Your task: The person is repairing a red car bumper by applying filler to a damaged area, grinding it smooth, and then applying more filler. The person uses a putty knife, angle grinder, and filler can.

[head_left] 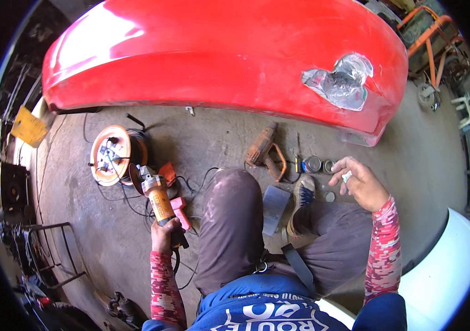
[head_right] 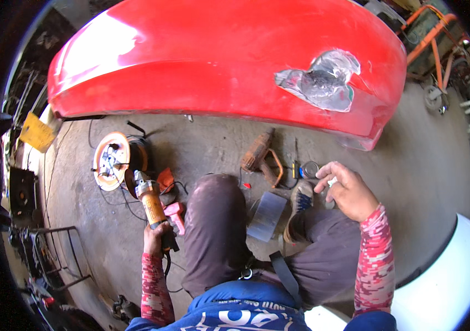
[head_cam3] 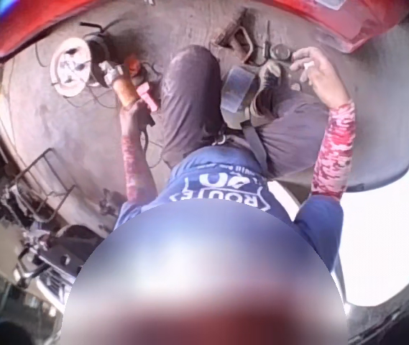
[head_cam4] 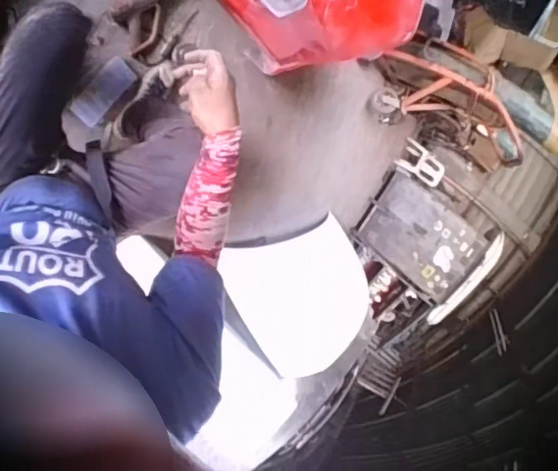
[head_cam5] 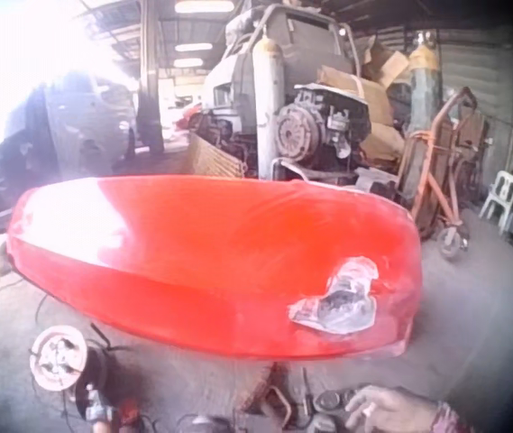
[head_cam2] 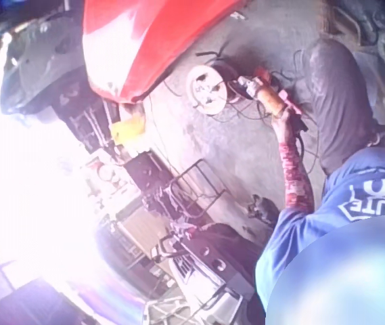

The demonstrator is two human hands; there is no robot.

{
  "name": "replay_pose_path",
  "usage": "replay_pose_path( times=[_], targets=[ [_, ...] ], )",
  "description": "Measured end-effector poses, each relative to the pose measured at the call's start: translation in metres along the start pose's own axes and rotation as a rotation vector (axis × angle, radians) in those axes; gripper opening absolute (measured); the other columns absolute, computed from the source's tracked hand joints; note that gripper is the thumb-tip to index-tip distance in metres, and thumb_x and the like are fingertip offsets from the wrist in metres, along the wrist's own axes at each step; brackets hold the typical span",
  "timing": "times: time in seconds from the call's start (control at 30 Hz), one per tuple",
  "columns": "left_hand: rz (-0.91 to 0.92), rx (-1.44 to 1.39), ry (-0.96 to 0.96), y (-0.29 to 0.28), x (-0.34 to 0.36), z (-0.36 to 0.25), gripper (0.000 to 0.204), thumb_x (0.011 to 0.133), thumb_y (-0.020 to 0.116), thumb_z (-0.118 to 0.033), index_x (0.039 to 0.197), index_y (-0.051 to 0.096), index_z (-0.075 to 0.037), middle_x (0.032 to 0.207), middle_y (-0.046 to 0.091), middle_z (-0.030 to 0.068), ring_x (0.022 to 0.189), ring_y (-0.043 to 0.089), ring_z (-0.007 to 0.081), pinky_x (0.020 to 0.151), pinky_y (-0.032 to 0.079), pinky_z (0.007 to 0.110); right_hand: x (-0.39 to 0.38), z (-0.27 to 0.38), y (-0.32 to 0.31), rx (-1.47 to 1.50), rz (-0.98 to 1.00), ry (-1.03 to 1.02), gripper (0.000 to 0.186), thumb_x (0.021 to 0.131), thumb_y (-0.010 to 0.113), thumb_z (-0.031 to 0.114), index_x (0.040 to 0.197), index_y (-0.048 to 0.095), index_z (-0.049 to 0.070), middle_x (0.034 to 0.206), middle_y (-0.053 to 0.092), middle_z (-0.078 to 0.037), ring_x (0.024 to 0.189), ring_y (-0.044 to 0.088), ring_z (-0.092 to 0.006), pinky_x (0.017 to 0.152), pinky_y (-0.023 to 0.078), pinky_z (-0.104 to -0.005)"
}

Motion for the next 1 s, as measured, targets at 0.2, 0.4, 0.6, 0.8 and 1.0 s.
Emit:
replay_pose_path(
  times=[0.2,0.4,0.6,0.8,1.0],
  targets=[
    [-0.047,0.135,-0.004,-0.001,0.140,0.055,0.028,0.087,0.082,-0.019,0.106,0.074,0.000,0.085,0.073,0.0055,0.064,0.068,0.0159,0.060,0.056,0.034,0.005,-0.023,-0.009,-0.513,-0.025,0.077,0.019,0.096,0.058,0.007,0.115,0.063,0.006,0.090,0.074,-0.017,0.090,0.073,-0.0401,0.085,0.057,-0.0481],
    [-0.284,0.365,0.002,0.043,0.270,0.069,0.029,0.077,0.090,-0.020,0.089,0.074,0.002,0.080,0.071,0.0041,0.065,0.064,0.0145,0.061,0.053,0.035,0.023,-0.020,-0.009,-0.590,-0.051,0.075,0.022,0.093,0.059,0.009,0.115,0.062,0.007,0.097,0.071,-0.019,0.095,0.070,-0.0422,0.088,0.054,-0.0530],
    [-0.462,0.804,0.017,0.062,0.316,0.074,0.056,0.073,0.092,-0.037,0.106,0.068,0.003,0.095,0.076,0.0176,0.086,0.074,0.0322,0.081,0.058,0.045,0.037,-0.007,0.006,-0.611,-0.064,-0.083,0.031,0.085,0.060,0.000,0.116,0.063,0.005,0.112,0.062,-0.015,0.111,0.062,-0.0381,0.098,0.051,-0.0478],
    [-0.418,0.898,0.104,0.061,0.329,0.120,0.082,0.076,0.094,-0.039,0.130,0.051,0.003,0.117,0.069,0.0274,0.108,0.070,0.0428,0.095,0.054,0.051,0.034,-0.002,0.017,-0.592,-0.053,-0.157,0.038,0.082,0.058,-0.007,0.117,0.063,0.006,0.115,0.058,-0.015,0.115,0.058,-0.0387,0.100,0.049,-0.0486],
    [-0.294,1.039,-0.006,0.055,0.342,0.146,0.083,0.075,0.094,-0.040,0.131,0.051,0.004,0.124,0.070,0.0281,0.115,0.070,0.0446,0.099,0.055,0.051,0.036,-0.004,0.009,-0.667,-0.128,-0.103,0.032,0.088,0.064,-0.001,0.119,0.062,0.005,0.118,0.060,-0.018,0.113,0.062,-0.0399,0.097,0.052,-0.0492]
  ],
)
Point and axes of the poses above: each hand's wrist, its own x-axis towards the middle knuckle, its own y-axis out of the palm, z = x × y, the point moved 6 cm from there along x, towards the middle knuckle
